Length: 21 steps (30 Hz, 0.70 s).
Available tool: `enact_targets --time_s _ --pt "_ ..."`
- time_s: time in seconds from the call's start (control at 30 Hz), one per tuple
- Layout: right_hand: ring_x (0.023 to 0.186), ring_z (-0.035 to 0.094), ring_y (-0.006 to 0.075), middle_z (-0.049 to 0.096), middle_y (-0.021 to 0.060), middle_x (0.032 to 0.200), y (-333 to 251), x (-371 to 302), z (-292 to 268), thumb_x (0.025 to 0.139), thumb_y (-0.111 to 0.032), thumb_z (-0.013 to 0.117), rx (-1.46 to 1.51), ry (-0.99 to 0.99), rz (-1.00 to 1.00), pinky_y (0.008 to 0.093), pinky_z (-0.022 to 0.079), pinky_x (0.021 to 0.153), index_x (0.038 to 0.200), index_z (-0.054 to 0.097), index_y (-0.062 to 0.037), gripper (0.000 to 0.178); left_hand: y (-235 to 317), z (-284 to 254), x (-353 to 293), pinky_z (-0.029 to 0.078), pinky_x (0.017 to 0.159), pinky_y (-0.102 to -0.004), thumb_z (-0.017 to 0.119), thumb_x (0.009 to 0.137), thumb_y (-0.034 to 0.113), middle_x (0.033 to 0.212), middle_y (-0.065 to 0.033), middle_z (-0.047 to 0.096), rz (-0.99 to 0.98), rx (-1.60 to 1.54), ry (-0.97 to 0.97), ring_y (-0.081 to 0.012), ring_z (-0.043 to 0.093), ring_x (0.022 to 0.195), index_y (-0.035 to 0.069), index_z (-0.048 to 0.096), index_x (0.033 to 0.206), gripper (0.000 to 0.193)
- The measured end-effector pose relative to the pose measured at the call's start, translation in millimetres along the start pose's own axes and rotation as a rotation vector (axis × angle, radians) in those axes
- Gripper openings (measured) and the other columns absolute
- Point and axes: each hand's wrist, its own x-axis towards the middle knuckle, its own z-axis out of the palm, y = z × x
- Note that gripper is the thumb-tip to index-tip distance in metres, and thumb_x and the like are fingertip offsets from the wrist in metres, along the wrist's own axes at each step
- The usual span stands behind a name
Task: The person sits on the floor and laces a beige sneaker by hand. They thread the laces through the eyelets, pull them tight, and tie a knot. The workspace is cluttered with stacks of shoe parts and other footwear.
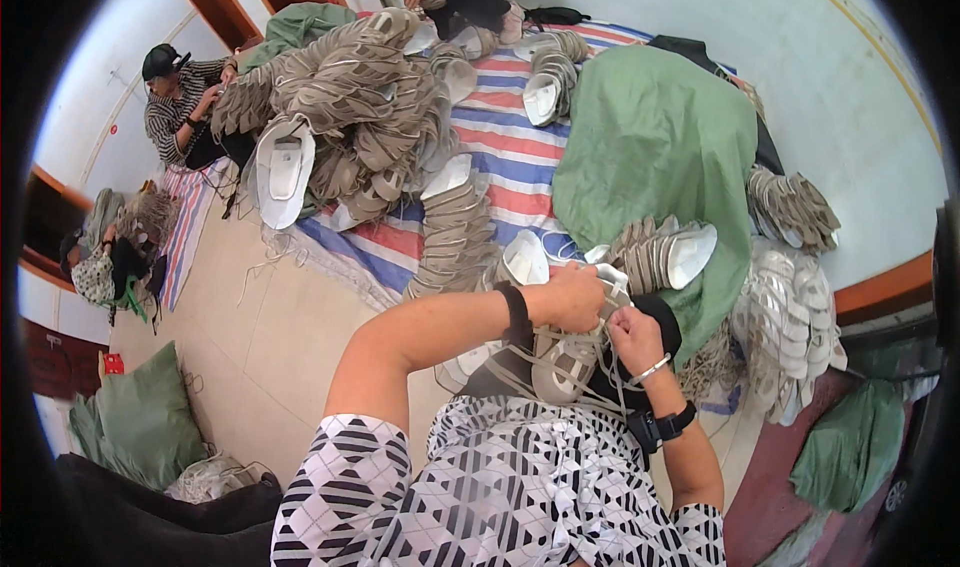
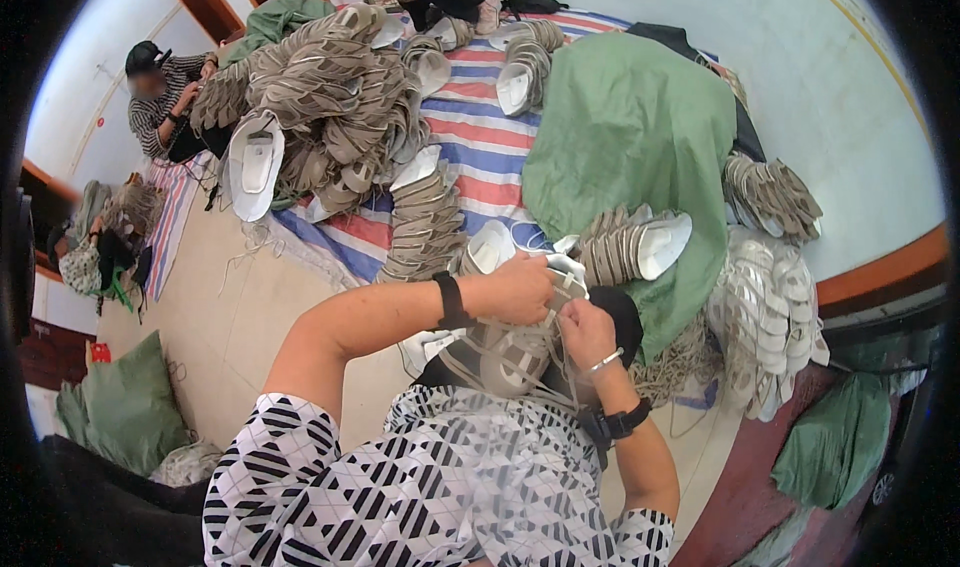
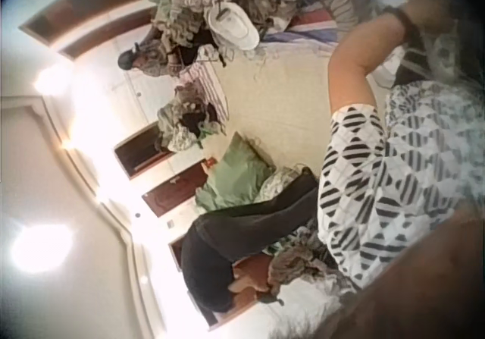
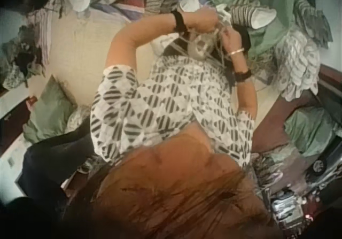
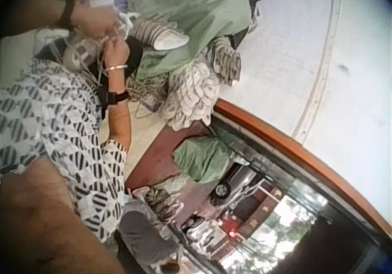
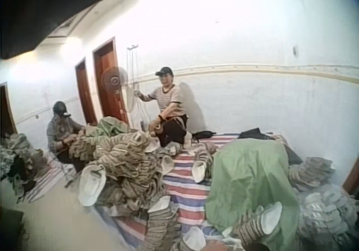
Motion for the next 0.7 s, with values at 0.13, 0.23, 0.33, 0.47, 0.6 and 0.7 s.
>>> enact_targets --time_s 0.13,0.23,0.33,0.47,0.6,0.7 --pt "0.048 0.055 0.0137 0.062 0.0078 0.065 7 -2 0 0.085 -0.009 0.057 0.549 -0.114 0.317 0.0266 0.046 0.047 0.087 0.060 -0.0001 0.010 2 3 -4 0.039 0.082 -0.0452 0.061 0.076 0.038 0.092 -0.0114 0.065 0.007 -0.088 0.127 -0.0293 0.054 0.099 0.004 0.070 0.089 0.038" --pt "0.044 0.053 0.0119 0.062 0.0071 0.064 -5 3 -12 0.091 -0.014 0.053 0.807 -0.253 0.576 0.0234 0.044 0.043 0.085 0.060 -0.0012 0.016 3 14 6 0.038 0.083 -0.0448 0.064 0.074 0.037 0.093 -0.0101 0.065 -0.101 -0.146 0.195 -0.0285 0.052 0.103 0.005 0.070 0.089 0.037" --pt "0.047 0.057 0.0158 0.061 0.0082 0.060 13 5 -4 0.089 -0.015 0.053 0.474 -0.186 0.351 0.0290 0.045 0.045 0.073 0.060 -0.0010 0.022 -8 25 8 0.045 0.061 -0.0464 0.066 0.067 0.029 0.068 -0.0143 0.062 0.054 -0.353 0.353 -0.0323 0.060 0.068 0.004 0.068 0.066 0.025" --pt "0.053 0.063 0.0247 0.062 0.0146 0.061 -14 6 -10 0.087 -0.017 0.054 0.208 -0.167 0.231 0.0361 0.049 0.052 0.076 0.059 0.0030 0.023 -17 42 7 0.044 0.058 -0.0467 0.060 0.062 0.019 0.058 -0.0177 0.057 0.163 -0.415 0.547 -0.0356 0.056 0.058 0.002 0.059 0.056 0.018" --pt "0.065 0.059 0.0370 0.060 0.0176 0.068 -30 1 -18 0.081 -0.022 0.061 -0.032 0.215 -0.031 0.0412 0.044 0.058 0.075 0.060 0.0006 0.023 -22 41 7 0.046 0.062 -0.0462 0.062 0.070 0.024 0.067 -0.0134 0.062 0.162 -0.249 0.674 -0.0335 0.059 0.073 0.004 0.062 0.060 0.022" --pt "0.065 0.059 0.0360 0.060 0.0167 0.069 -29 -9 -24 0.079 -0.024 0.064 -0.170 0.023 0.114 0.0406 0.044 0.057 0.073 0.061 -0.0014 0.023 0 34 0 0.047 0.068 -0.0462 0.065 0.073 0.034 0.074 -0.0091 0.065 0.113 -0.139 0.582 -0.0319 0.059 0.085 0.006 0.067 0.067 0.029"
